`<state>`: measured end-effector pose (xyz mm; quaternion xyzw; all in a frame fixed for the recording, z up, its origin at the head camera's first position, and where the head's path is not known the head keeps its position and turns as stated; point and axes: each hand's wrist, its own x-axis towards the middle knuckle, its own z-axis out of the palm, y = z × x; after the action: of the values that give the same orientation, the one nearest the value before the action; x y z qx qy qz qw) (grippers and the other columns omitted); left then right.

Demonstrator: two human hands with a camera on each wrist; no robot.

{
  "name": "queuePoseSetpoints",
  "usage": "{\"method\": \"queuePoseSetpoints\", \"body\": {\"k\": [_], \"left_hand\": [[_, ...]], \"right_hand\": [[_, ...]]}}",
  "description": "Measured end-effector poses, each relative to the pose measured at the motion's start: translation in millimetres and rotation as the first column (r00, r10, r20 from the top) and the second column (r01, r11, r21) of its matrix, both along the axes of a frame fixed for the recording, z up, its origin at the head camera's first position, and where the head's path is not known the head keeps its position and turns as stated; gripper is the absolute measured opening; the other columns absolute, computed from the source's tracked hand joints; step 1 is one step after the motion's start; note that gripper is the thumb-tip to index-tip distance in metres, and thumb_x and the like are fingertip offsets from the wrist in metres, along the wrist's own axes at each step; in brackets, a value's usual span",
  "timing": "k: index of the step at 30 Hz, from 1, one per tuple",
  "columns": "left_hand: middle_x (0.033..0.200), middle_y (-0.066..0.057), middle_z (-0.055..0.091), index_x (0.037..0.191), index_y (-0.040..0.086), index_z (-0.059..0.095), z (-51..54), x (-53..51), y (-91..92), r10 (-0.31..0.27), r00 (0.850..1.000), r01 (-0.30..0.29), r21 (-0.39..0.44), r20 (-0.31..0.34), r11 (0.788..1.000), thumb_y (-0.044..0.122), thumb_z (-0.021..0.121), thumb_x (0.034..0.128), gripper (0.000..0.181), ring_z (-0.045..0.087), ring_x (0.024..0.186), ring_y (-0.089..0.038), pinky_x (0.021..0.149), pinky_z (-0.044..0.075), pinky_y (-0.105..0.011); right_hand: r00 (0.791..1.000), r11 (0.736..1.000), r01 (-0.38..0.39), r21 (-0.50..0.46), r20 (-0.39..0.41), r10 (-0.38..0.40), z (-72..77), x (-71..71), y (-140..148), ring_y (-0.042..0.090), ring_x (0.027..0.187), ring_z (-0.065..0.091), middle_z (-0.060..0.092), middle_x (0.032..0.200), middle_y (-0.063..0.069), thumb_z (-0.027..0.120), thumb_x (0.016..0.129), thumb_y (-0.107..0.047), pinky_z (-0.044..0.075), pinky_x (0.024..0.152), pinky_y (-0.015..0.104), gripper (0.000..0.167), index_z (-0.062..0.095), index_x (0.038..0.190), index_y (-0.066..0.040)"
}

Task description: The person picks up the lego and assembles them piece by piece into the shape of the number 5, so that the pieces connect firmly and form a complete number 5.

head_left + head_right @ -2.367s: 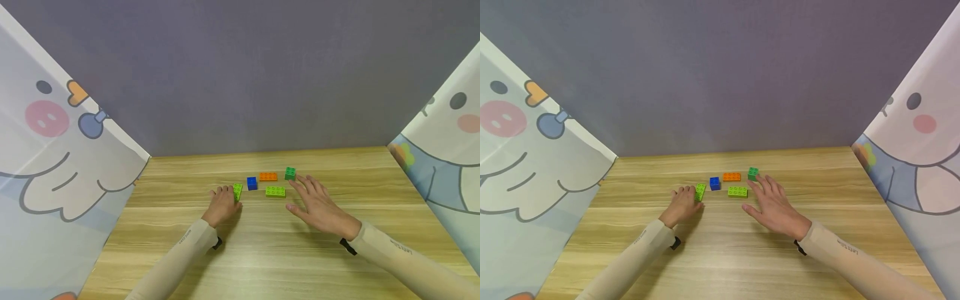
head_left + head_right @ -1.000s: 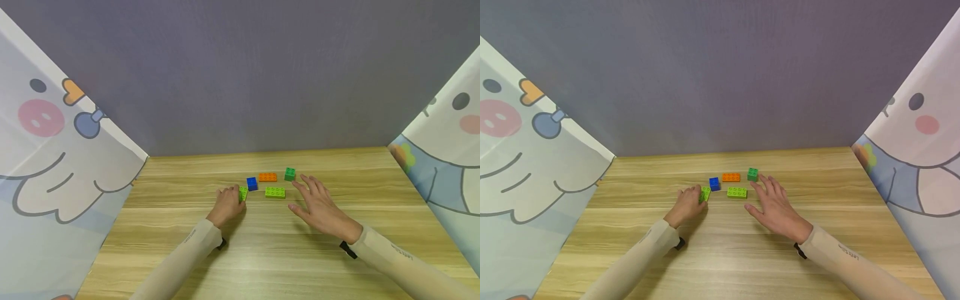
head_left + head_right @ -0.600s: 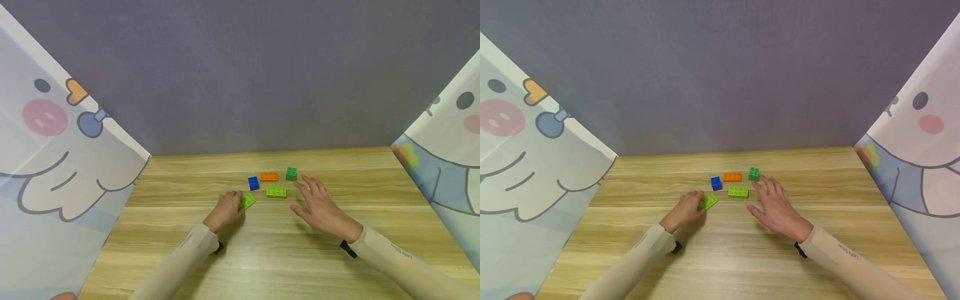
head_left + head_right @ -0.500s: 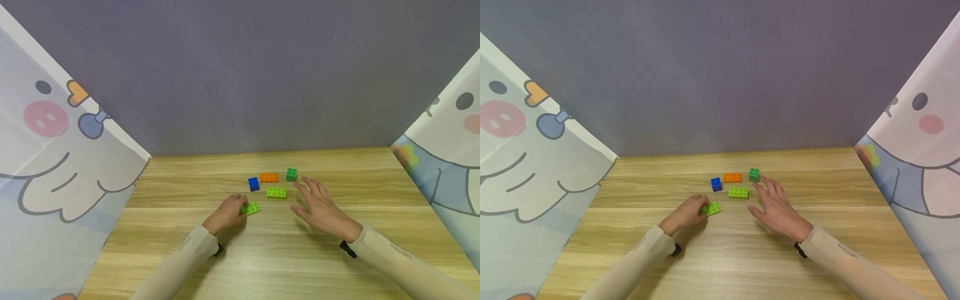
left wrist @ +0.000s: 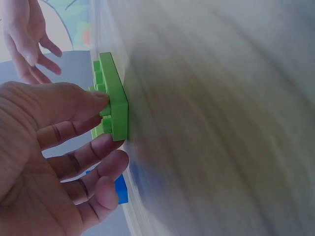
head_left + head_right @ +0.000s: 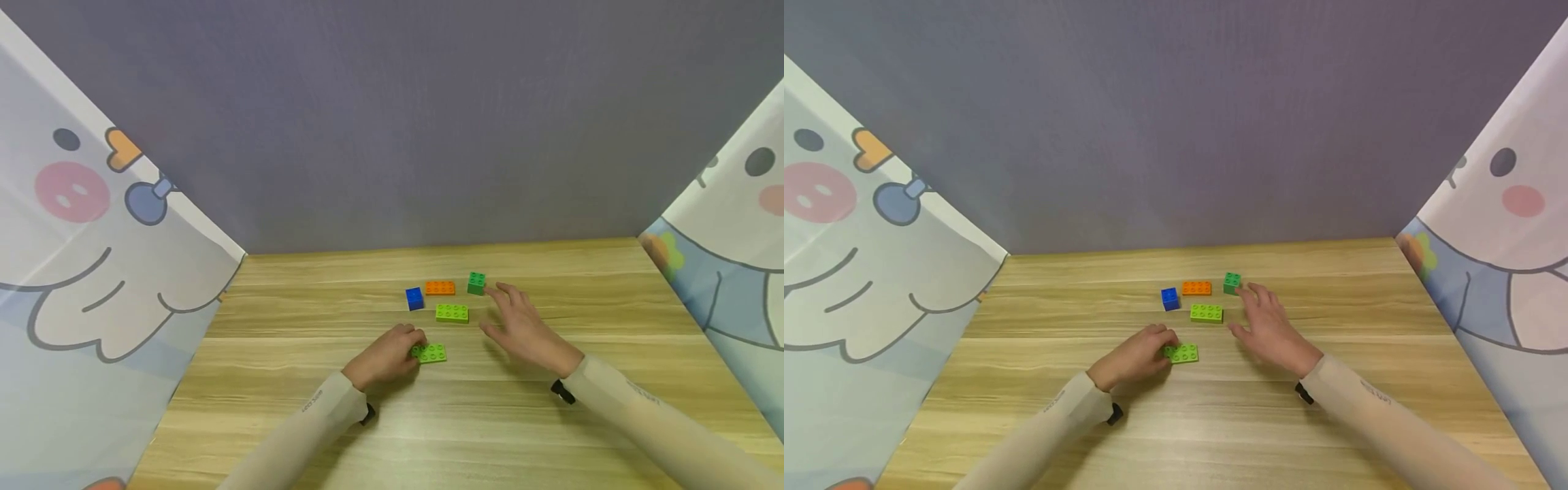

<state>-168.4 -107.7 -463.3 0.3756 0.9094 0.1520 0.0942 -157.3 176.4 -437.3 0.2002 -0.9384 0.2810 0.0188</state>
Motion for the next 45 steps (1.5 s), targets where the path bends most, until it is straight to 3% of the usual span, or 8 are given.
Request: {"method": "queuePoseSetpoints", "body": {"k": [9, 28, 38, 45], "left_hand": [[0.101, 0.005, 0.056, 0.110, 0.013, 0.061, -2.3, 1.1, 3.5, 0.023, 0.999, -0.022, -0.018, 0.023, 1.000, 0.015, 0.070, 0.0859, 0.026, 0.050, 0.092, -0.009, 0.082, 0.045, -0.024], [0.103, 0.005, 0.056, 0.110, 0.014, 0.061, -1.4, 2.1, 2.4, 0.020, 1.000, -0.020, -0.009, 0.022, 1.000, 0.016, 0.069, 0.0874, 0.024, 0.050, 0.094, -0.008, 0.083, 0.044, -0.022], [0.108, 0.003, 0.058, 0.112, 0.013, 0.061, 2.4, -1.1, -4.3, 0.025, 1.000, -0.025, 0.008, 0.002, 1.000, 0.021, 0.067, 0.0893, 0.025, 0.052, 0.099, -0.012, 0.087, 0.044, -0.026], [0.110, 0.000, 0.059, 0.114, 0.011, 0.061, 3.2, -0.7, -9.3, 0.041, 0.999, -0.041, 0.020, 0.002, 0.999, 0.022, 0.065, 0.0908, 0.026, 0.052, 0.101, -0.014, 0.088, 0.044, -0.028]], "right_hand": [[0.998, 0.998, 0.022, -0.056, -0.054, -0.025, -3.9, -12.1, 1.3, 0.043, 0.119, 0.039, 0.038, 0.131, 0.030, 0.064, 0.090, -0.019, 0.039, 0.092, 0.058, 0.059, 0.038, 0.138, 0.006], [0.998, 0.996, 0.062, -0.063, 0.033, -0.060, -7.0, -17.4, -1.9, 0.042, 0.116, 0.041, 0.040, 0.130, 0.028, 0.063, 0.091, -0.022, 0.041, 0.089, 0.058, 0.060, 0.038, 0.139, 0.003], [0.997, 0.997, 0.061, -0.054, 0.041, -0.059, -8.4, -19.1, -2.2, 0.042, 0.114, 0.043, 0.041, 0.128, 0.028, 0.063, 0.092, -0.023, 0.042, 0.088, 0.058, 0.059, 0.038, 0.139, 0.002], [0.999, 0.999, 0.037, -0.036, 0.016, -0.036, -7.4, -30.3, -5.6, 0.042, 0.108, 0.045, 0.043, 0.124, 0.030, 0.063, 0.091, -0.020, 0.043, 0.085, 0.055, 0.057, 0.040, 0.135, 0.006]]}}
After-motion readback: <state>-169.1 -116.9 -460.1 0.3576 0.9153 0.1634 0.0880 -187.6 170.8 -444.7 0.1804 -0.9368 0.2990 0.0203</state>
